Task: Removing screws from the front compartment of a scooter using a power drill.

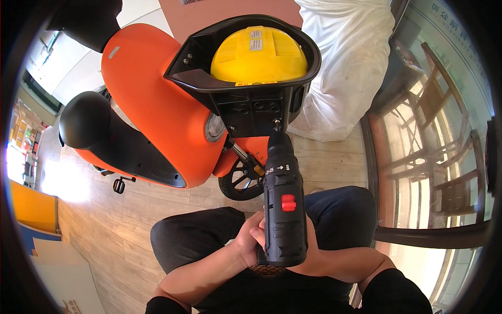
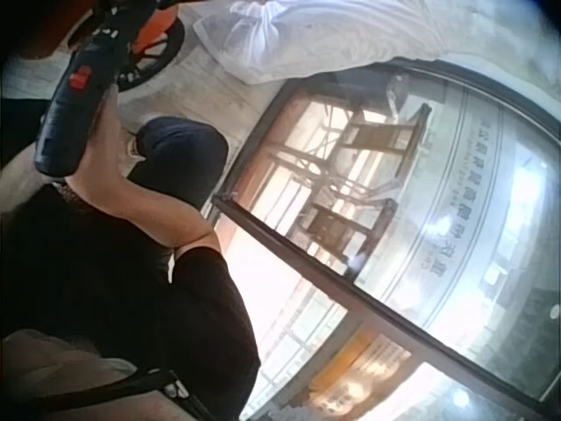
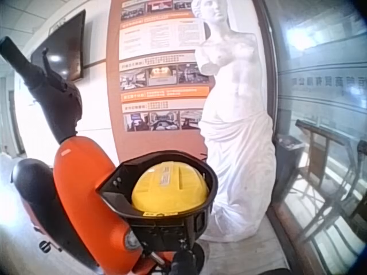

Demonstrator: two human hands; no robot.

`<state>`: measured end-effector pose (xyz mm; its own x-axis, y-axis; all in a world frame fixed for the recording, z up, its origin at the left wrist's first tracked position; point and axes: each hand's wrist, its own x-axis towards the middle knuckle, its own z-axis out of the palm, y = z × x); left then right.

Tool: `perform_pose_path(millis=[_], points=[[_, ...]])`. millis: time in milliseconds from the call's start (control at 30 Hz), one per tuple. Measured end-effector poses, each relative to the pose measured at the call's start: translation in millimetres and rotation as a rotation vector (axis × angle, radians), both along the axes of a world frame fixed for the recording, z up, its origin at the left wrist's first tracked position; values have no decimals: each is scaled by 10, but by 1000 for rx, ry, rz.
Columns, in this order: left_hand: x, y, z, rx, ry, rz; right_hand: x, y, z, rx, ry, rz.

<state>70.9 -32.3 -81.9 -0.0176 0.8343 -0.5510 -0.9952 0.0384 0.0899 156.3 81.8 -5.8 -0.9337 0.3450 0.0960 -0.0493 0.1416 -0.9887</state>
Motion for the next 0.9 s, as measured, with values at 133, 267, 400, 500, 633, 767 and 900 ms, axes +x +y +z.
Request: perform_pose_path(millis=[133,267,400,500,633,767,900], points=[[0,1,23,6,-21,8,9,2,12,-15,-16,6],[15,0,-1,-16,-39,18,40,-15,61,-220,-71,7],[20,0,-5,-38,-26,3,32,-10,27,-178,-62,15],[20,-13,-41,-27,-24,-10,26,-2,22,-94,-27,11],[26,-11,-28,-8,-35,-6,24,-9,14,-71,-23,5],[15,4,43,2,-34,-13,15,-3,25,12,-4,2],[20,6,35,-14,-7,-11,14,5,42,7,19,3]])
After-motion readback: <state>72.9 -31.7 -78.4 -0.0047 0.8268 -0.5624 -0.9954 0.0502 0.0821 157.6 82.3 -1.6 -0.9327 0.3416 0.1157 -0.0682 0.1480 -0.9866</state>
